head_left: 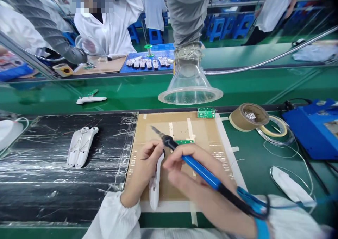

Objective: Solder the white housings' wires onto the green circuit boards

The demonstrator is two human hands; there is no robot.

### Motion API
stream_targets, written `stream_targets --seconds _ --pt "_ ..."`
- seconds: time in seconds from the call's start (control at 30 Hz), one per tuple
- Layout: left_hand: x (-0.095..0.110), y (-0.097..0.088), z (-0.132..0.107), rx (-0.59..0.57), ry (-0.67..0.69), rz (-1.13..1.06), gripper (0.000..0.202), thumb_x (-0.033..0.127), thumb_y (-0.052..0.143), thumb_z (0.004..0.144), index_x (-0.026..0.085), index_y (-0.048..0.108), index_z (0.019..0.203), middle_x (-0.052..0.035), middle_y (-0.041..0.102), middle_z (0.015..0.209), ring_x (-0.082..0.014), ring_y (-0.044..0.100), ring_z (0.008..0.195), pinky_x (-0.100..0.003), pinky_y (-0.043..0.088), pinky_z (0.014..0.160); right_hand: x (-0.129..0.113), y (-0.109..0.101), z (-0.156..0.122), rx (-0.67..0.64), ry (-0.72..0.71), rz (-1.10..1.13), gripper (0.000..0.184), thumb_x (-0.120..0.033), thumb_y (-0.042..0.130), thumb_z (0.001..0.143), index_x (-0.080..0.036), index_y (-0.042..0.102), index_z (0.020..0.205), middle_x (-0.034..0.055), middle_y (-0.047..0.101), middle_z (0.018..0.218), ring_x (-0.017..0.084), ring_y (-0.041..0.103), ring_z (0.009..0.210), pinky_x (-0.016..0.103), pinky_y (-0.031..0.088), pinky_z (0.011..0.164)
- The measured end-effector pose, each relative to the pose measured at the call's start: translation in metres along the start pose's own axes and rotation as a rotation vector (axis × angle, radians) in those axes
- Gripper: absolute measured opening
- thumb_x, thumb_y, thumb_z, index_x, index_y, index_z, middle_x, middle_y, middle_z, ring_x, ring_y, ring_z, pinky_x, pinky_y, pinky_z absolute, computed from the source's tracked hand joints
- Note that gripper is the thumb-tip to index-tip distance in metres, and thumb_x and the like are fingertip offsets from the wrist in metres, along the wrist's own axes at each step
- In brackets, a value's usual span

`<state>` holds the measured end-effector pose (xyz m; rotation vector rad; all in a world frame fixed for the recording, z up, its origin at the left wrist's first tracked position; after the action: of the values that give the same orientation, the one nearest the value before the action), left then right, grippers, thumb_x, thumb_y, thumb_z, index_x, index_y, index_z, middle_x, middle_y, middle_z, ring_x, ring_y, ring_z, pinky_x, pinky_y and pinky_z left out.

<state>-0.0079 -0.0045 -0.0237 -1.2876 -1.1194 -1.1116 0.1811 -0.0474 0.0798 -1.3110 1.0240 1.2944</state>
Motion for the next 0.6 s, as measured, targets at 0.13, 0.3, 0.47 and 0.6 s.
stream_targets --seconds 0.13,0.3,0.47,0.6 --pt "0.012 0.011 -0.014 -0.064 -0.004 0.021 0.024 0.040 0.069 0.101 0.024 0.074 0.084 -0.0015 0.067 0.085 -0.0199 0.062 0.082 -0.032 0.048 0.076 0.058 0.002 0.023 0.150 0.051 -0.002 0.013 -0.036 0.068 0.100 -0.024 0.067 0.097 0.0011 0.071 0.087 0.018 0.069 0.077 0.026 0.058 0.068" --pt "0.015 0.022 -0.018 -0.120 0.012 0.011 0.022 0.039 0.067 0.102 0.024 0.072 0.086 -0.0016 0.062 0.089 -0.0196 0.059 0.083 -0.031 0.045 0.074 0.090 0.006 0.023 0.172 0.124 0.135 0.022 -0.042 0.077 0.095 -0.023 0.066 0.101 0.0016 0.072 0.088 0.018 0.070 0.080 0.028 0.057 0.072" --pt "0.022 0.025 -0.018 -0.154 0.080 0.085 0.020 0.033 0.063 0.103 0.025 0.073 0.088 -0.0028 0.061 0.090 -0.0205 0.060 0.084 -0.032 0.045 0.075 0.095 0.006 0.021 0.204 0.186 0.339 0.031 -0.045 0.086 0.088 -0.025 0.068 0.102 -0.0004 0.072 0.086 0.017 0.068 0.081 0.028 0.056 0.076" --pt "0.025 0.024 -0.020 -0.118 0.152 0.143 0.019 0.028 0.061 0.104 0.026 0.074 0.091 -0.0020 0.062 0.091 -0.0195 0.062 0.085 -0.032 0.046 0.075 0.101 0.006 0.019 0.224 0.237 0.378 0.036 -0.044 0.089 0.086 -0.025 0.067 0.107 -0.0002 0.075 0.086 0.019 0.071 0.082 0.032 0.055 0.081"
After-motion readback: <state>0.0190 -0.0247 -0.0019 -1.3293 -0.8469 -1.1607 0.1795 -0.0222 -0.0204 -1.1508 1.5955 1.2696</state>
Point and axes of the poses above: each hand's wrist, its own z-axis towards the middle knuckle, its own y-axis out of the palm, x = y × z, the point moved 6 cm from there along z, towards the middle knuckle
